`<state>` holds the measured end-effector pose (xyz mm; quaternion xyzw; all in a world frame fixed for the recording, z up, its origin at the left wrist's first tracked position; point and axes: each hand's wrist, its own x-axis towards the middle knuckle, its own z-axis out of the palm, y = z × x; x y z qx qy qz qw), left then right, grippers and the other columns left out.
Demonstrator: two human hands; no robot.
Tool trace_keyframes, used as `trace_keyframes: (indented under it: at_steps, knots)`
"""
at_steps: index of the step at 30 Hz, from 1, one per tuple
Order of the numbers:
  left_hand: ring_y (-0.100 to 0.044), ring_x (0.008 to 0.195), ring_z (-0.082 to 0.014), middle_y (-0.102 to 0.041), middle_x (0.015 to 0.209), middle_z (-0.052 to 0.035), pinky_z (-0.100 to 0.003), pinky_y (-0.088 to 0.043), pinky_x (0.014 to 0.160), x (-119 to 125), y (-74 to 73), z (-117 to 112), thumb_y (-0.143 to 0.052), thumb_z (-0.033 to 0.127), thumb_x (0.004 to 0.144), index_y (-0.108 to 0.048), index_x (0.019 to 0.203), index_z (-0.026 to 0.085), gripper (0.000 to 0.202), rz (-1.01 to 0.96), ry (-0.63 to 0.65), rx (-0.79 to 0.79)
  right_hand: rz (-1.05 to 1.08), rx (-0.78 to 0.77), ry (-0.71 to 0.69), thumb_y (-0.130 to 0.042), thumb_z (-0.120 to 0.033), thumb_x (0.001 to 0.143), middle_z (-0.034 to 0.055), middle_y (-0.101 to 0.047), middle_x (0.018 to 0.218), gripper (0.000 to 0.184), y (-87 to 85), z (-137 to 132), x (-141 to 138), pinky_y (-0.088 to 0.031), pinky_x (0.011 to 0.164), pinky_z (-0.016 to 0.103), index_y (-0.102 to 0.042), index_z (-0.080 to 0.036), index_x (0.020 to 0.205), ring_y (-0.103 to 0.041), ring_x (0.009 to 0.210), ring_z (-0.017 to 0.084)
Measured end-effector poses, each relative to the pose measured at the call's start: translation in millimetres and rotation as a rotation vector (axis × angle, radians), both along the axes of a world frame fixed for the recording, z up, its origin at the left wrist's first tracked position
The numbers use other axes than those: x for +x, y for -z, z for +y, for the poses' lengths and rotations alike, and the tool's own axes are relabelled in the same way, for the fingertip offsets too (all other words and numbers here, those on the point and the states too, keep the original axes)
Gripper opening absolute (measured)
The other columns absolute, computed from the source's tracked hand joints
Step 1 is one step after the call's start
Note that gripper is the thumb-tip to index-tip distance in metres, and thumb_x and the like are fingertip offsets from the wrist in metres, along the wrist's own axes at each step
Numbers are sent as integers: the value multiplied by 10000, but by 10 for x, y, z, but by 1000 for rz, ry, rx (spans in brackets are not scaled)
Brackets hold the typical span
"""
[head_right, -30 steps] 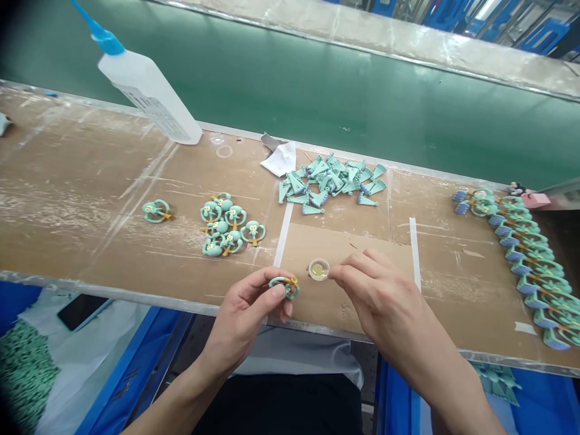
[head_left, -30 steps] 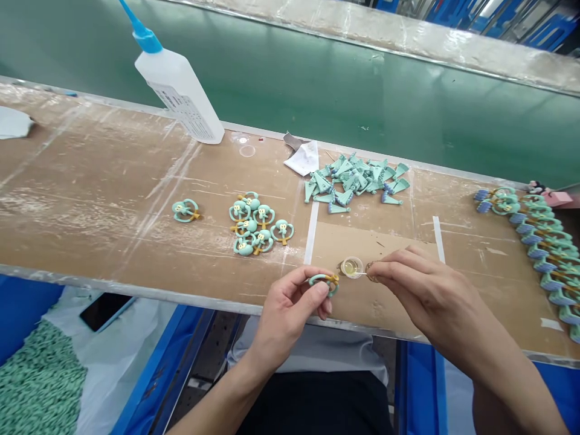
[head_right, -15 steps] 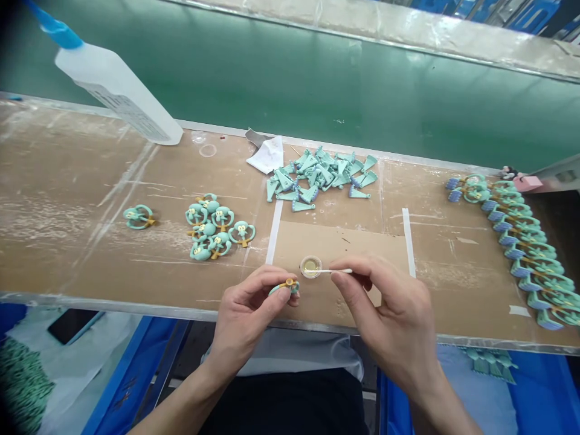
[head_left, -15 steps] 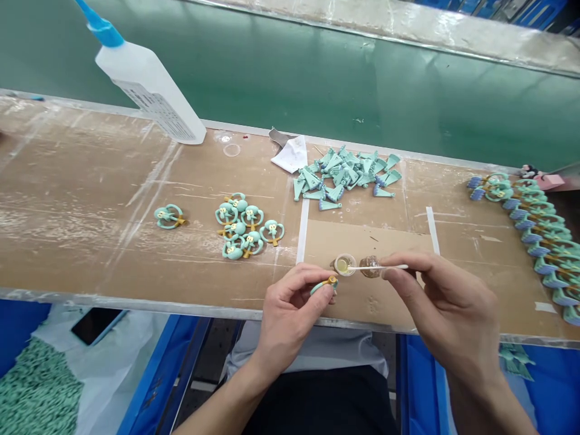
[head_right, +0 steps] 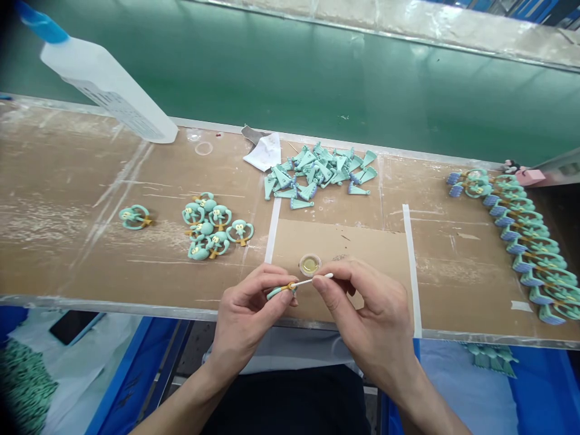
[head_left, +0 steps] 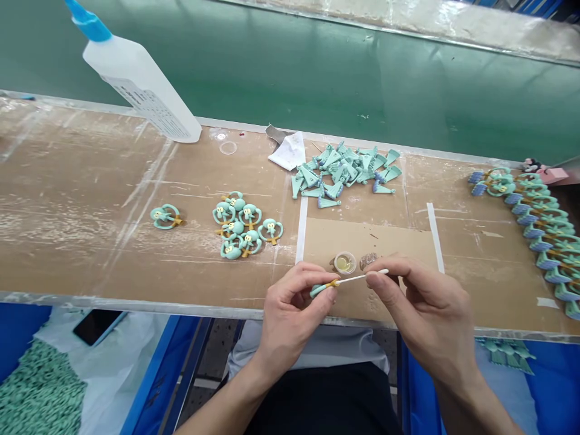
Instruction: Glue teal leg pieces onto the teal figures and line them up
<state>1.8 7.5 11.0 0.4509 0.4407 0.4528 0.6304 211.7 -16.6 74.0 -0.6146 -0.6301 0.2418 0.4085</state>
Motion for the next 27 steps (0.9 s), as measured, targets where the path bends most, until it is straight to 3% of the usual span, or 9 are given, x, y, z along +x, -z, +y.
trace_keyframes:
  at_steps: [9,17,22,27]
  knots:
    - [-707,785,-190,-804,1052,-101,-300,-535,641,6,14,-12,-943,292,1001,-1001,1074,274,95,39,-11,9,-54,-4,11,-843,-227,1107,-15,-852,867,152,-59,15,-36,-488,591,302,-835,-265,959,-605,599,143]
    - [-740,826,-211,-824,1049,-106,-307,-564,670,7,22,-22,-941,296,1017,-997,1068,270,80,45,-10,24,-102,-94,-89,-737,-293,1173,4,-842,862,206,-141,101,23,-528,625,307,-844,-268,998,-672,638,176]
    - [-789,901,-233,-861,1067,-103,-314,-612,736,17,22,-19,-929,268,1030,-989,1071,273,73,16,-4,30,-84,-41,-14,-736,-282,1163,-28,-780,776,162,-80,46,-25,-535,617,308,-817,-267,1023,-633,578,160]
    - [-797,850,-219,-875,1064,-103,-316,-643,745,22,-1,-23,-893,270,1053,-961,1065,226,81,-1,13,-19,-82,10,65,-767,-267,1156,-33,-758,768,109,-33,-29,-49,-554,658,319,-818,-280,1061,-637,591,163]
